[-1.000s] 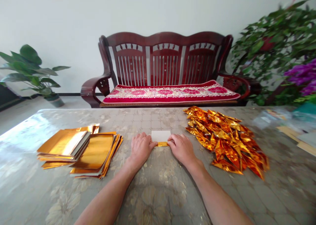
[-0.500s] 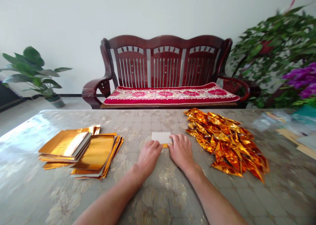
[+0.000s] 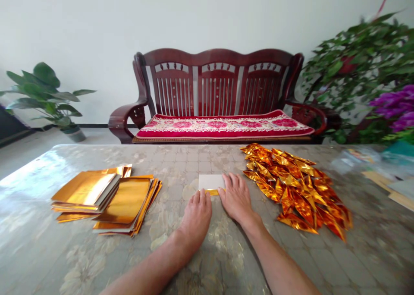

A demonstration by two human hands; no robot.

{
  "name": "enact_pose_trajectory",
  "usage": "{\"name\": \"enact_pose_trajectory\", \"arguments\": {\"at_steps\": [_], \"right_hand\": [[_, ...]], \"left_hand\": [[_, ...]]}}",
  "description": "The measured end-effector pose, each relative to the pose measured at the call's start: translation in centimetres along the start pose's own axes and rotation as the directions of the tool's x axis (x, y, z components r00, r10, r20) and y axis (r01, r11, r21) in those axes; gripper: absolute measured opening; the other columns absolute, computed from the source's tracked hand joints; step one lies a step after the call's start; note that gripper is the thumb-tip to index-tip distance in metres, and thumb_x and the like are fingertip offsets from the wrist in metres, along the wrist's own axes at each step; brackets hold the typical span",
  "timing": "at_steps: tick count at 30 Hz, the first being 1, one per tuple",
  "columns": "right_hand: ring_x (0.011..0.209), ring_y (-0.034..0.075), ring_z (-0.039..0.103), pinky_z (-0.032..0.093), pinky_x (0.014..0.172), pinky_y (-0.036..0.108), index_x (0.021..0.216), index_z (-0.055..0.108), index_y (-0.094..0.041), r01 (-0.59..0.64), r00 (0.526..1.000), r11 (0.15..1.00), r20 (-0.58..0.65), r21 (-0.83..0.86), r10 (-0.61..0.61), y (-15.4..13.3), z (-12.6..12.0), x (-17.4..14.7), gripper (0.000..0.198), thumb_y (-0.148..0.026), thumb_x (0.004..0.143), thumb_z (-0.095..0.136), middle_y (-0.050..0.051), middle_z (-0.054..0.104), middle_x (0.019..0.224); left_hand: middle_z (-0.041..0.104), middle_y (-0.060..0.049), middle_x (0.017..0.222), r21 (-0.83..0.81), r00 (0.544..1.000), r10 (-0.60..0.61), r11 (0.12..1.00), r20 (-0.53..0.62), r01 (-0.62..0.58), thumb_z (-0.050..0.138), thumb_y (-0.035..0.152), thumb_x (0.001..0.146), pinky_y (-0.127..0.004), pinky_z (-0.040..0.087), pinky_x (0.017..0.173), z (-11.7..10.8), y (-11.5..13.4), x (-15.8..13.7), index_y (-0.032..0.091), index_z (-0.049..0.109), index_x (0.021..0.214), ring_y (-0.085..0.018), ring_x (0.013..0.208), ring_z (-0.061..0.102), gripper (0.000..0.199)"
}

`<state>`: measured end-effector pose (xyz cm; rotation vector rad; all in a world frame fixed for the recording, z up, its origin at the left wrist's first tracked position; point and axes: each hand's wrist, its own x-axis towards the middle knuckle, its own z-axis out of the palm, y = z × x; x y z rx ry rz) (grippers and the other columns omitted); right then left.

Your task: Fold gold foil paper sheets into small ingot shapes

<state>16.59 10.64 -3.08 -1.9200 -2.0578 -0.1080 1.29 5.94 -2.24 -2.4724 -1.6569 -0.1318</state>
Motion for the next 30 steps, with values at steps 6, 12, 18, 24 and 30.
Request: {"name": "enact_pose_trajectory", "arguments": {"at_steps": [6,12,18,24,30], "right_hand": [[0.131,0.031,0.038,0.028,0.110,0.046,0.136,0.051,-0.017,-0.008,1.000,1.000,-0.014,0.003,0.008,1.2,-0.3,-0.1,0.043,-0.027,0.094,0.051,0.013,0.051,0.139],[0.120,0.024,0.044,0.035,0.103,0.036,0.115,0.063,-0.022,0.188,0.980,0.974,-0.084,0.124,-0.178,1.7,-1.9,-0.4,0.029,-0.013,0.092,0.048,0.008,0.059,0.125],[0.093,0.021,0.053,0.040,0.083,0.031,0.081,0.069,-0.021,0.316,0.949,0.933,-0.050,0.173,-0.312,0.7,-2.6,-1.3,0.027,-0.004,0.085,0.049,0.005,0.065,0.087],[0.080,0.015,0.056,0.039,0.073,0.025,0.074,0.068,-0.022,0.408,0.907,0.862,-0.024,0.299,-0.421,-0.6,-2.3,-1.9,0.034,0.005,0.078,0.047,0.000,0.065,0.077],[0.085,0.017,0.057,0.040,0.077,0.026,0.086,0.071,-0.022,0.381,0.922,0.862,-0.076,0.335,-0.378,-0.1,-2.2,-1.5,0.038,0.005,0.081,0.044,0.002,0.067,0.084]], "left_hand": [[0.061,-0.020,0.131,0.031,0.998,-0.059,0.998,-0.009,0.059,0.042,0.001,0.086,-0.041,0.051,0.091,-0.3,-0.1,-0.4,0.013,0.059,0.127,-0.029,0.116,0.059,0.045],[0.060,-0.018,0.130,0.029,1.000,-0.021,0.999,-0.004,0.021,0.043,0.007,0.091,-0.042,0.046,0.094,-0.7,-1.4,0.3,0.013,0.058,0.125,-0.029,0.114,0.057,0.038],[0.059,-0.011,0.127,-0.106,0.993,-0.113,0.988,-0.028,0.109,0.046,0.016,0.094,-0.041,0.046,0.090,-0.9,-3.9,1.9,0.027,0.057,0.131,-0.028,0.110,0.055,0.040],[0.060,-0.005,0.128,-0.274,0.991,-0.131,0.954,-0.017,0.121,0.048,0.018,0.094,-0.039,0.044,0.094,-0.8,-4.7,2.8,0.034,0.064,0.125,-0.025,0.116,0.052,0.038],[0.060,-0.001,0.136,-0.345,0.995,-0.087,0.936,-0.051,0.064,0.048,0.022,0.096,-0.042,0.035,0.108,0.3,-5.1,2.9,0.038,0.065,0.124,-0.024,0.128,0.048,0.037]]}}
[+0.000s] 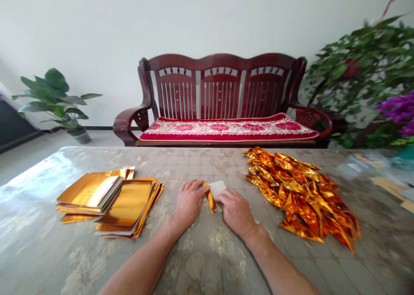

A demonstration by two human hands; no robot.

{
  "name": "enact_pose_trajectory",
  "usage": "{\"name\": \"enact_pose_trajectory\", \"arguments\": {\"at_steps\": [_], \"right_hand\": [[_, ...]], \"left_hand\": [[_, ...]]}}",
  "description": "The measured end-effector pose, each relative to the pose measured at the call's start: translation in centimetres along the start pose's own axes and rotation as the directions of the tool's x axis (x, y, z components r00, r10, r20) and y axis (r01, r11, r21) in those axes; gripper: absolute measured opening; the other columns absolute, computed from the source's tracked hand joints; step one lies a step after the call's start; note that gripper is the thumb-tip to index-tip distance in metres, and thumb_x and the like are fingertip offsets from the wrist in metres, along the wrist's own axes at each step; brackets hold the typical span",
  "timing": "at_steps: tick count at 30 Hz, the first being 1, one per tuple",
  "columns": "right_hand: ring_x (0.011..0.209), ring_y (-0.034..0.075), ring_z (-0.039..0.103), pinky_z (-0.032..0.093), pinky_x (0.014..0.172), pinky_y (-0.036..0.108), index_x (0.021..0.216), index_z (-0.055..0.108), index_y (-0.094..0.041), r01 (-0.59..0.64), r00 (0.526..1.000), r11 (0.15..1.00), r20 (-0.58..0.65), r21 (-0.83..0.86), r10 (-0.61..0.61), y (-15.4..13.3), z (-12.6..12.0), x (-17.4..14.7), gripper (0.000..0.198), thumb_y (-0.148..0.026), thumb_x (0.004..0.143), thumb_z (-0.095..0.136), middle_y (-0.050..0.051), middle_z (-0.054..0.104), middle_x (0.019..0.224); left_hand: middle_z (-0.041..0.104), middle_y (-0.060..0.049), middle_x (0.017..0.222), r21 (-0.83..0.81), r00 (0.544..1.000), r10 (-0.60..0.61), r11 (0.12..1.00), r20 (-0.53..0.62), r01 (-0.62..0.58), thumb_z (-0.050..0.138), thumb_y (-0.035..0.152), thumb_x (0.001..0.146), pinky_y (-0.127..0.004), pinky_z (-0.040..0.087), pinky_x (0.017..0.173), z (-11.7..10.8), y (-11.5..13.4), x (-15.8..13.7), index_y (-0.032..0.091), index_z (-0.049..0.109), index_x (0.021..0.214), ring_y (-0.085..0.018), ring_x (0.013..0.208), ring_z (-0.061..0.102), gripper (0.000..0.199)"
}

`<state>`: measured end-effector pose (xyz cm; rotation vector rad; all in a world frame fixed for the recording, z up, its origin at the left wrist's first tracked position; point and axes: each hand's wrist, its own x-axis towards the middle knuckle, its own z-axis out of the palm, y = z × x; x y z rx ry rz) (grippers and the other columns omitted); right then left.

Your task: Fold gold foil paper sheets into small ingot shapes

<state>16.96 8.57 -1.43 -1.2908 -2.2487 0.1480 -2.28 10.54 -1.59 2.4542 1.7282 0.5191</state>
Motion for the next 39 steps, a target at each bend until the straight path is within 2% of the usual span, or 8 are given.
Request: {"name": "enact_pose_trajectory", "arguments": {"at_steps": [8,12,14,16,19,27,34,39], "right_hand": [[0.094,0.019,0.055,0.041,0.084,0.030,0.097,0.072,-0.024,0.106,0.993,0.994,0.056,-0.017,-0.105,-0.2,-0.1,0.1,0.025,-0.011,0.093,0.051,0.004,0.067,0.098],[0.101,0.021,0.053,0.040,0.085,0.032,0.105,0.069,-0.026,0.154,0.983,0.985,0.111,-0.082,-0.145,-0.7,0.0,0.3,0.020,-0.016,0.094,0.055,0.004,0.065,0.103],[0.101,0.021,0.052,0.039,0.085,0.032,0.110,0.066,-0.025,0.144,0.982,0.982,0.137,-0.120,-0.127,-1.0,0.0,0.4,0.022,-0.015,0.094,0.054,0.004,0.064,0.103],[0.099,0.022,0.052,0.039,0.083,0.033,0.109,0.065,-0.024,0.105,0.984,0.980,0.157,-0.166,-0.079,-1.3,0.1,0.5,0.023,-0.012,0.093,0.053,0.005,0.063,0.102],[0.098,0.023,0.052,0.039,0.081,0.033,0.106,0.063,-0.024,0.029,0.987,0.975,0.163,-0.220,0.008,-1.8,0.2,0.7,0.024,-0.008,0.090,0.053,0.005,0.061,0.101],[0.098,0.021,0.056,0.042,0.082,0.030,0.107,0.067,-0.024,-0.127,0.977,0.984,0.153,-0.127,0.146,-1.8,-0.1,0.7,0.030,-0.010,0.092,0.044,0.006,0.063,0.101],[0.106,0.022,0.054,0.041,0.094,0.033,0.113,0.068,-0.029,-0.040,0.938,0.998,0.345,0.049,0.021,2.6,-4.0,0.9,0.050,-0.009,0.067,0.060,0.002,0.065,0.109],[0.104,0.020,0.054,0.041,0.093,0.031,0.110,0.068,-0.028,0.037,0.951,0.999,0.305,0.029,-0.044,3.5,-4.4,0.8,0.045,-0.007,0.072,0.057,0.002,0.065,0.107]], "left_hand": [[0.063,-0.005,0.128,-0.130,0.999,0.003,0.991,-0.036,-0.007,0.051,0.014,0.092,-0.038,0.041,0.105,0.4,-0.4,0.3,0.030,0.072,0.115,-0.022,0.122,0.053,0.035],[0.065,-0.006,0.120,-0.264,0.974,-0.062,0.965,-0.217,0.002,0.044,0.001,0.087,-0.032,0.045,0.098,0.2,-0.1,-0.2,0.024,0.072,0.108,-0.017,0.110,0.059,0.042],[0.068,-0.005,0.110,-0.285,0.938,0.000,0.953,-0.348,-0.105,0.043,0.002,0.087,-0.030,0.045,0.093,-0.3,0.5,-0.9,0.024,0.072,0.098,-0.016,0.104,0.059,0.038],[0.070,-0.004,0.094,-0.256,0.916,0.139,0.935,-0.376,-0.247,0.041,0.004,0.090,-0.028,0.045,0.086,-0.6,1.4,-1.6,0.022,0.070,0.085,-0.016,0.092,0.061,0.035],[0.065,-0.002,0.073,-0.132,0.909,0.264,0.939,-0.322,-0.319,0.038,0.006,0.091,-0.029,0.043,0.073,-0.7,2.5,-2.4,0.020,0.064,0.076,-0.017,0.073,0.059,0.033],[0.067,-0.004,0.090,0.135,0.976,0.209,0.971,-0.059,-0.199,0.046,0.008,0.092,-0.035,0.044,0.078,0.0,3.0,-2.0,0.019,0.060,0.098,-0.022,0.085,0.062,0.019],[0.069,-0.006,0.114,0.080,0.959,0.280,0.956,0.037,-0.282,0.054,0.018,0.094,-0.037,0.047,0.088,-0.4,1.6,-0.9,0.021,0.062,0.111,-0.023,0.103,0.063,0.019],[0.067,-0.006,0.123,0.040,0.963,0.267,0.962,0.033,-0.269,0.050,0.012,0.094,-0.036,0.047,0.092,-0.4,1.1,-0.6,0.021,0.064,0.110,-0.022,0.109,0.062,0.023]]}}
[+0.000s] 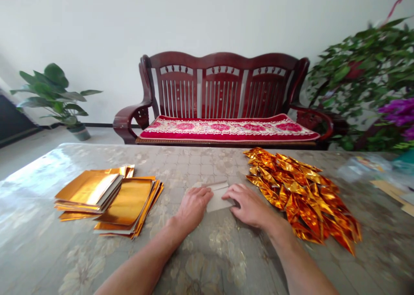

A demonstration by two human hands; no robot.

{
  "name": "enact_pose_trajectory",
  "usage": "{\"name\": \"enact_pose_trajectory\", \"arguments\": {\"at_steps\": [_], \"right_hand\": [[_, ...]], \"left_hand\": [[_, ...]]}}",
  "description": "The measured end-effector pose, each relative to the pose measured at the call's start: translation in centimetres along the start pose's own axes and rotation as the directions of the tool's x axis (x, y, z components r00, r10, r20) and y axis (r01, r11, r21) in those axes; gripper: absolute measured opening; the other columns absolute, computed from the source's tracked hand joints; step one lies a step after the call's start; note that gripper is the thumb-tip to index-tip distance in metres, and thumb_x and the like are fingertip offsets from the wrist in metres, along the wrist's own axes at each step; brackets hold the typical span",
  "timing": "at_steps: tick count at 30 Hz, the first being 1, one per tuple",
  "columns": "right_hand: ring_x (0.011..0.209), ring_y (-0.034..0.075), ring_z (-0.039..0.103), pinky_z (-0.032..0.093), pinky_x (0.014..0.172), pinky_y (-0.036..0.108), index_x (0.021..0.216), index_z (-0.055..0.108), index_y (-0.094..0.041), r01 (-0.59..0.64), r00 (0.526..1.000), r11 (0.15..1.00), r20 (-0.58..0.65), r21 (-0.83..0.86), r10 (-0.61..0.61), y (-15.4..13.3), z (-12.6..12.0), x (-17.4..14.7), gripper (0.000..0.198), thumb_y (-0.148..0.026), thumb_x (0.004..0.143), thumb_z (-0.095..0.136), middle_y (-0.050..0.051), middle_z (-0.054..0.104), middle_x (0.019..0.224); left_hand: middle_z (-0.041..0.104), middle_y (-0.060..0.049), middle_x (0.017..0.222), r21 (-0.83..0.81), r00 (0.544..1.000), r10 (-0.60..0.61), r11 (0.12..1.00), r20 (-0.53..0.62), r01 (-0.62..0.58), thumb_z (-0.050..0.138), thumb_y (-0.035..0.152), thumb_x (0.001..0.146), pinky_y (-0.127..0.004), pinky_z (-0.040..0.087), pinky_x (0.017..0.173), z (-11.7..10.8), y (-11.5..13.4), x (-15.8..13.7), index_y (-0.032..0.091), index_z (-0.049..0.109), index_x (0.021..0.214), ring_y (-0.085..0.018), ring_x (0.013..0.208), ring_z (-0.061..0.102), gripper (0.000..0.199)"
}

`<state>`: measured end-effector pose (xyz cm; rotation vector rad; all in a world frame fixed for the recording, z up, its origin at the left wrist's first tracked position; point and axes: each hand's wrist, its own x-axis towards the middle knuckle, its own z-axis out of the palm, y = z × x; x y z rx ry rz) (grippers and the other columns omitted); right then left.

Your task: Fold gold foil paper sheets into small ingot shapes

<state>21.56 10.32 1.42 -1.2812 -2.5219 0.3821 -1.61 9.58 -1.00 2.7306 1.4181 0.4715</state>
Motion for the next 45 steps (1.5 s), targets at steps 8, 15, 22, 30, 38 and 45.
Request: {"name": "enact_pose_trajectory", "arguments": {"at_steps": [8,15,22,30,38,45], "right_hand": [[0.093,0.020,0.057,0.042,0.081,0.031,0.090,0.068,-0.023,-0.028,0.986,0.991,-0.165,-0.132,0.006,-0.6,2.1,0.7,0.015,-0.017,0.092,0.054,0.003,0.065,0.092],[0.094,0.021,0.056,0.043,0.084,0.032,0.092,0.063,-0.023,-0.086,0.963,0.996,-0.254,0.038,0.093,-1.0,2.2,0.6,0.014,-0.015,0.081,0.061,0.002,0.064,0.093],[0.098,0.021,0.057,0.044,0.087,0.032,0.098,0.065,-0.025,-0.131,0.955,0.982,-0.249,0.133,0.161,0.5,1.9,0.3,0.016,-0.027,0.082,0.066,0.002,0.065,0.099],[0.089,0.020,0.059,0.044,0.079,0.030,0.084,0.071,-0.026,-0.197,0.928,0.978,-0.309,0.067,0.208,-0.1,2.6,0.8,0.028,-0.037,0.097,0.050,0.002,0.070,0.083],[0.082,0.020,0.059,0.042,0.073,0.030,0.075,0.065,-0.025,-0.267,0.898,0.964,-0.360,0.013,0.254,-0.5,3.1,1.3,0.011,-0.025,0.085,0.062,0.001,0.069,0.079],[0.082,0.018,0.062,0.047,0.076,0.029,0.089,0.066,-0.024,-0.275,0.895,0.943,-0.308,0.188,0.322,1.2,3.2,0.3,0.024,-0.009,0.073,0.055,0.001,0.068,0.086]], "left_hand": [[0.066,-0.008,0.117,0.004,1.000,-0.006,1.000,-0.008,0.006,0.072,0.043,0.080,-0.041,0.046,0.094,-1.2,1.5,-0.2,0.021,0.060,0.104,-0.027,0.107,0.061,0.034],[0.070,-0.004,0.099,-0.003,0.999,-0.036,0.999,-0.036,0.036,0.052,0.018,0.095,-0.034,0.048,0.088,-0.1,0.8,0.2,0.021,0.065,0.093,-0.020,0.097,0.065,0.014],[0.074,-0.005,0.102,-0.080,0.996,-0.024,0.997,-0.089,0.017,0.049,0.024,0.098,-0.036,0.047,0.089,0.0,-0.1,0.0,0.021,0.070,0.093,-0.020,0.097,0.066,0.022],[0.075,-0.004,0.093,-0.126,0.994,-0.086,0.989,-0.073,0.076,0.049,0.031,0.098,-0.035,0.042,0.087,-0.4,-0.1,0.0,0.023,0.072,0.095,-0.020,0.092,0.066,0.024],[0.075,-0.002,0.089,-0.143,0.972,-0.230,0.964,-0.040,0.222,0.061,0.030,0.091,-0.033,0.040,0.082,-0.7,0.1,-0.1,0.026,0.073,0.094,-0.021,0.093,0.065,0.013],[0.074,-0.003,0.091,-0.096,0.986,-0.163,0.983,-0.030,0.159,0.057,0.024,0.093,-0.035,0.039,0.083,-0.7,0.1,-0.4,0.024,0.071,0.092,-0.021,0.094,0.064,0.013]]}}
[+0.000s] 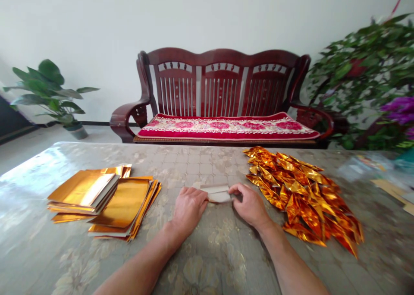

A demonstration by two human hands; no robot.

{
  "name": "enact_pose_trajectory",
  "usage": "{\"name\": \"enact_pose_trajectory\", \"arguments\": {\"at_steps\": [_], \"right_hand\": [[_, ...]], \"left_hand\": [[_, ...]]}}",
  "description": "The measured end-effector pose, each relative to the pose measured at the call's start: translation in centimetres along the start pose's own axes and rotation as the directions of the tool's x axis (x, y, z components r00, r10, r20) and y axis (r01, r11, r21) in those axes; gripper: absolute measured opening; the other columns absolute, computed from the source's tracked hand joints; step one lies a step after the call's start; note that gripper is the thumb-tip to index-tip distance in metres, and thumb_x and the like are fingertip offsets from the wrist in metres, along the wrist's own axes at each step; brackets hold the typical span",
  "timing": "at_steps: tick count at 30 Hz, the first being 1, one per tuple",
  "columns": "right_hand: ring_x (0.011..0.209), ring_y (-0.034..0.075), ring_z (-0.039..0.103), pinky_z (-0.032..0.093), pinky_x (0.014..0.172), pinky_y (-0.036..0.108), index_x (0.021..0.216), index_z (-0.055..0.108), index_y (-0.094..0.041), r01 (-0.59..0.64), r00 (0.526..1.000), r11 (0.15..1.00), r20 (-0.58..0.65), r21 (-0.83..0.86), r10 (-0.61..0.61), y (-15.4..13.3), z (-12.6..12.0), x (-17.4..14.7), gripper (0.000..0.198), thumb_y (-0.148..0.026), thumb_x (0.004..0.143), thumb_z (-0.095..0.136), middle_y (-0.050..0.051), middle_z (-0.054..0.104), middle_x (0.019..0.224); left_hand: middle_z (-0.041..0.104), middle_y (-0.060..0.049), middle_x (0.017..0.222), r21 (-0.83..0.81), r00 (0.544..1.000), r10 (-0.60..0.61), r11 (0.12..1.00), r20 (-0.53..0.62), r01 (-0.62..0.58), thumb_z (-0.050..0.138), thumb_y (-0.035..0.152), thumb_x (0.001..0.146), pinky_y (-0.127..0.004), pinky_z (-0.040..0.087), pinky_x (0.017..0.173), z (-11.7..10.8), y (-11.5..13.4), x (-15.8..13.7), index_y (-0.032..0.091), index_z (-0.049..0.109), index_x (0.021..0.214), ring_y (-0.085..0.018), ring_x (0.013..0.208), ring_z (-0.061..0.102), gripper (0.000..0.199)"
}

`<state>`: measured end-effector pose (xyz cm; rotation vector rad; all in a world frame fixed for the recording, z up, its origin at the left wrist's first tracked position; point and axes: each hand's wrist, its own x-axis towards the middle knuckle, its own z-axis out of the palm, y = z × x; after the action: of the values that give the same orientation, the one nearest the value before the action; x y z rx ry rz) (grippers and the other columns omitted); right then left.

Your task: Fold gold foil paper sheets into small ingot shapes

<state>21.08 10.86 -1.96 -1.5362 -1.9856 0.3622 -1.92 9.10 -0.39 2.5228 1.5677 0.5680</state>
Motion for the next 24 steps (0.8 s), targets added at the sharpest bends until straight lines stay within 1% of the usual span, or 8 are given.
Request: {"name": "enact_pose_trajectory", "arguments": {"at_steps": [2,4,6,8,10,17,21,24], "right_hand": [[0.080,0.017,0.062,0.048,0.075,0.028,0.090,0.065,-0.023,-0.048,0.999,0.998,-0.017,0.036,0.049,0.7,0.0,0.0,0.035,-0.003,0.068,0.048,0.001,0.067,0.085],[0.081,0.018,0.062,0.048,0.076,0.029,0.090,0.066,-0.022,-0.054,0.997,0.998,-0.052,0.031,0.056,1.1,-0.1,0.1,0.039,0.000,0.067,0.043,0.001,0.067,0.085],[0.085,0.018,0.062,0.048,0.080,0.030,0.093,0.069,-0.022,-0.013,0.998,1.000,-0.069,0.013,0.014,1.0,-0.1,0.2,0.042,0.000,0.070,0.042,0.002,0.068,0.088],[0.092,0.019,0.061,0.047,0.084,0.030,0.098,0.071,-0.022,0.041,0.998,0.999,-0.055,-0.013,-0.041,0.8,-0.2,0.2,0.045,0.001,0.074,0.041,0.003,0.069,0.092],[0.096,0.019,0.060,0.046,0.086,0.030,0.101,0.073,-0.024,0.069,0.997,0.996,-0.037,-0.050,-0.071,0.5,-0.2,0.2,0.048,0.001,0.076,0.042,0.003,0.069,0.095],[0.097,0.018,0.058,0.046,0.086,0.029,0.098,0.076,-0.028,0.086,0.996,0.989,-0.007,-0.124,-0.088,0.6,0.0,0.2,0.047,0.001,0.080,0.044,0.003,0.067,0.097],[0.097,0.019,0.058,0.046,0.087,0.030,0.097,0.076,-0.027,0.078,0.997,0.991,0.000,-0.111,-0.078,0.6,-0.1,0.2,0.045,0.001,0.079,0.045,0.003,0.067,0.096],[0.098,0.019,0.057,0.045,0.088,0.032,0.099,0.075,-0.027,0.095,0.995,0.991,0.008,-0.098,-0.095,0.3,-0.2,0.1,0.045,0.001,0.076,0.048,0.002,0.067,0.099]], "left_hand": [[0.073,-0.003,0.091,0.021,0.999,0.033,0.999,0.013,-0.033,0.055,0.023,0.094,-0.035,0.039,0.082,-0.1,0.0,0.0,0.023,0.070,0.092,-0.021,0.093,0.064,0.015],[0.073,-0.003,0.091,0.034,0.998,0.055,0.998,0.020,-0.056,0.054,0.022,0.094,-0.035,0.039,0.080,-0.2,0.0,-0.1,0.023,0.069,0.092,-0.022,0.092,0.063,0.015],[0.073,-0.003,0.092,0.041,0.997,0.069,0.997,0.022,-0.070,0.054,0.020,0.093,-0.035,0.039,0.080,-0.1,0.0,-0.1,0.023,0.068,0.094,-0.022,0.093,0.063,0.014],[0.072,-0.003,0.094,0.044,0.997,0.079,0.996,0.023,-0.080,0.055,0.019,0.092,-0.035,0.039,0.081,-0.1,-0.1,-0.2,0.023,0.067,0.095,-0.022,0.094,0.063,0.013],[0.072,-0.003,0.095,0.045,0.997,0.080,0.996,0.020,-0.081,0.056,0.018,0.091,-0.036,0.040,0.081,0.1,-0.2,-0.2,0.023,0.067,0.093,-0.022,0.094,0.063,0.012],[0.072,-0.003,0.094,0.012,0.998,0.066,0.998,-0.003,-0.066,0.057,0.015,0.088,-0.035,0.041,0.084,0.3,-0.3,-0.3,0.022,0.065,0.090,-0.022,0.096,0.063,0.012],[0.071,-0.004,0.090,-0.048,0.999,0.026,0.998,-0.027,-0.027,0.052,0.020,0.093,-0.034,0.043,0.082,0.3,-0.5,-0.2,0.022,0.064,0.089,-0.021,0.092,0.063,0.014],[0.070,-0.003,0.085,-0.183,0.994,-0.093,0.980,-0.066,0.079,0.049,0.024,0.095,-0.031,0.044,0.079,0.7,-1.0,-0.1,0.022,0.063,0.091,-0.020,0.086,0.063,0.015]]}}
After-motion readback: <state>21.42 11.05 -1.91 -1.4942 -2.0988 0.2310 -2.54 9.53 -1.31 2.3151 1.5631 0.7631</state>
